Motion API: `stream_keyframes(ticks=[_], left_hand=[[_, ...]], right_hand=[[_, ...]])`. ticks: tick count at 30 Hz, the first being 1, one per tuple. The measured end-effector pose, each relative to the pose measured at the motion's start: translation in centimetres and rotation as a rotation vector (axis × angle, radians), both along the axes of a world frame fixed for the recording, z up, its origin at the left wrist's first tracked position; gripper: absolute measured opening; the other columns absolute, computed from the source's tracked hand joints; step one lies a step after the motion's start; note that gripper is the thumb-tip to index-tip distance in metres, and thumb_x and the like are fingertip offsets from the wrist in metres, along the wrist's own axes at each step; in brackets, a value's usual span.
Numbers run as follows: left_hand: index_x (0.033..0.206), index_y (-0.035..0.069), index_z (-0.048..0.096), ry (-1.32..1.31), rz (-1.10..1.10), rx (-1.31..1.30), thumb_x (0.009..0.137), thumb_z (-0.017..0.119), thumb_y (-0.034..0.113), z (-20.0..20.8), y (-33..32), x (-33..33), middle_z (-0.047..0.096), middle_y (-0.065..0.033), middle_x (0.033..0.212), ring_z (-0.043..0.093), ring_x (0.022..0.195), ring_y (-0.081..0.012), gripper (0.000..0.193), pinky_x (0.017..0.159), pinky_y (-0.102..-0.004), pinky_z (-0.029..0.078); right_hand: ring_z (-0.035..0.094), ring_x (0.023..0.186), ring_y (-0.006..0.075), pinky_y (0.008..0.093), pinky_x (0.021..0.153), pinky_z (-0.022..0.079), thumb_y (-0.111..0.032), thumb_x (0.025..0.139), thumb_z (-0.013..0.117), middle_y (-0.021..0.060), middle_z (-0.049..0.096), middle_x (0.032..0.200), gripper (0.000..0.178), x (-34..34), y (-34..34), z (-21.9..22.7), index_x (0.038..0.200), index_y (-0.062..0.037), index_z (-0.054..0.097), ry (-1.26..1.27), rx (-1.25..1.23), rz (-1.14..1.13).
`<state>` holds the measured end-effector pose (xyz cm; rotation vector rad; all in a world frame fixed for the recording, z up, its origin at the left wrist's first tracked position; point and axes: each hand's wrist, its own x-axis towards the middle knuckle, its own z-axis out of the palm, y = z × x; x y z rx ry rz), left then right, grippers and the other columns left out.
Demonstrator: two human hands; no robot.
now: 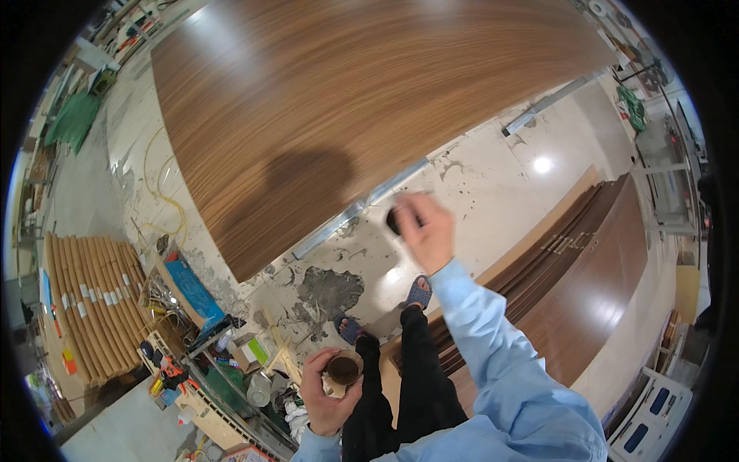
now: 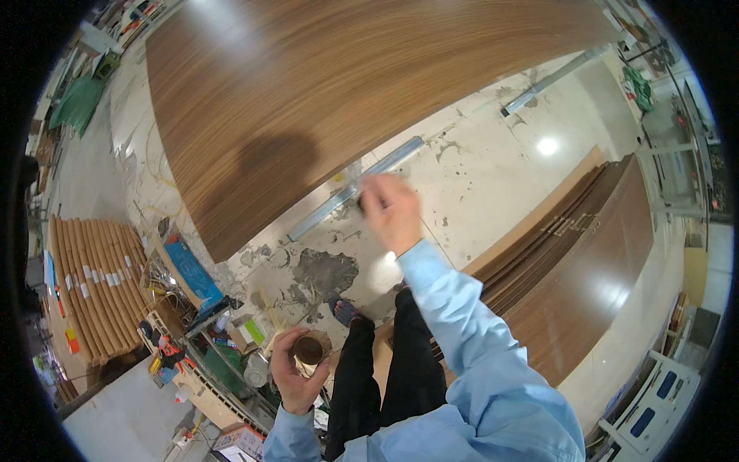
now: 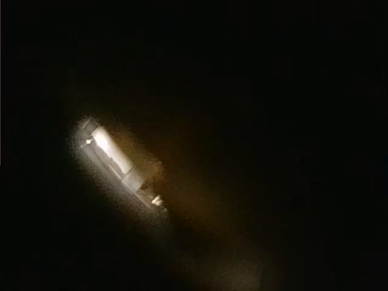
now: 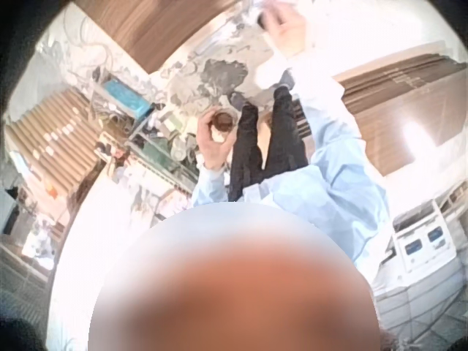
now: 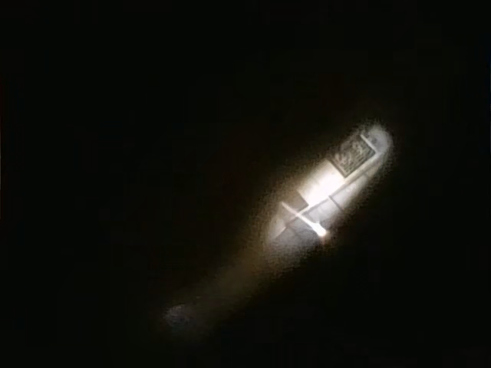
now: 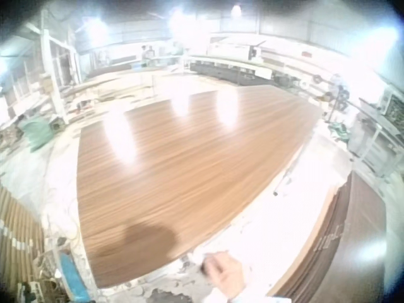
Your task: The person prepares a finish by pouring liquid into a small container and stirring it with a stick. They then use a brush to apply the finish along the edge of a large wooden panel.
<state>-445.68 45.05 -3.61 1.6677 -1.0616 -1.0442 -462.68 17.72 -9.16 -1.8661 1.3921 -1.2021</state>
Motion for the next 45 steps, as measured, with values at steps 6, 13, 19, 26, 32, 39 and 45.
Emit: stream_keyframes(ticks=[6, 13, 19, 26, 32, 39, 45], left_hand=[[0.132, 0.000, 0.054, 0.026, -0.019, 0.019, 0.071, 0.079, -0.008, 0.1, -1.5, -1.2, 0.055, -0.0149, 0.134, 0.060, 0.124, -0.0252, 0.066, 0.110, -0.0376, 0.048], [0.128, 0.000, 0.057, -0.011, -0.054, -0.008, 0.072, 0.083, -0.003, -0.1, -3.7, -4.1, 0.060, -0.0171, 0.130, 0.064, 0.118, -0.0277, 0.061, 0.104, -0.0380, 0.053], [0.133, 0.002, 0.053, -0.081, -0.113, 0.037, 0.071, 0.078, -0.011, -0.2, -6.9, -7.3, 0.054, -0.0147, 0.133, 0.059, 0.124, -0.0260, 0.068, 0.110, -0.0391, 0.049], [0.134, -0.001, 0.052, -0.099, -0.145, 0.049, 0.071, 0.080, -0.011, -0.4, -13.0, -14.2, 0.054, -0.0166, 0.135, 0.059, 0.125, -0.0267, 0.070, 0.110, -0.0391, 0.049], [0.133, 0.000, 0.053, -0.051, -0.288, -0.041, 0.073, 0.081, -0.009, 1.0, -20.6, -21.8, 0.054, -0.0168, 0.136, 0.060, 0.123, -0.0267, 0.067, 0.107, -0.0385, 0.051], [0.130, 0.001, 0.055, -0.100, -0.485, -0.115, 0.074, 0.084, -0.004, 0.4, -31.2, -29.1, 0.059, -0.0167, 0.130, 0.063, 0.120, -0.0278, 0.063, 0.102, -0.0380, 0.054], [0.127, 0.001, 0.060, -0.048, -0.463, -0.112, 0.074, 0.085, -0.001, -2.2, -42.7, -36.2, 0.061, -0.0160, 0.128, 0.065, 0.117, -0.0274, 0.059, 0.099, -0.0379, 0.056]], right_hand=[[0.074, 0.090, 0.0278, 0.0367, 0.079, 0.057, -0.010, 0.096, 0.070, 0.0169, 0.076, 0.098, 0.012, -4.0, -3.4, -0.5, 0.101, -0.0029, 0.077, -0.023, 0.187, -0.203], [0.068, 0.096, 0.0287, 0.0443, 0.080, 0.056, -0.001, 0.091, 0.069, 0.0096, 0.069, 0.111, 0.022, -3.9, -5.5, 1.0, 0.112, -0.0054, 0.071, 0.163, -0.533, -0.037], [0.060, 0.102, 0.0230, 0.0426, 0.092, 0.047, -0.013, 0.087, 0.069, 0.0035, 0.061, 0.105, 0.025, -0.9, -9.4, -3.5, 0.112, -0.0136, 0.065, 0.207, -0.662, 0.348], [0.065, 0.089, 0.0295, 0.0485, 0.086, 0.046, -0.015, 0.085, 0.071, 0.0087, 0.064, 0.086, 0.014, -25.5, -31.4, -2.0, 0.098, -0.0134, 0.072, 0.492, -0.833, -0.135], [0.070, 0.101, 0.0331, 0.0424, 0.086, 0.056, -0.014, 0.103, 0.064, 0.0170, 0.074, 0.110, 0.015, -37.8, -34.4, 4.4, 0.114, -0.0069, 0.071, -0.231, 0.014, -0.512], [0.059, 0.099, 0.0246, 0.0411, 0.088, 0.045, -0.009, 0.089, 0.073, 0.0044, 0.060, 0.100, 0.018, -26.5, -29.7, -0.9, 0.105, -0.0120, 0.066, 0.194, -0.616, 0.285], [0.060, 0.094, 0.0293, 0.0419, 0.085, 0.046, -0.008, 0.087, 0.074, 0.0078, 0.063, 0.090, 0.013, -43.0, -44.3, -3.0, 0.100, -0.0111, 0.073, 0.279, -0.453, 0.076]])
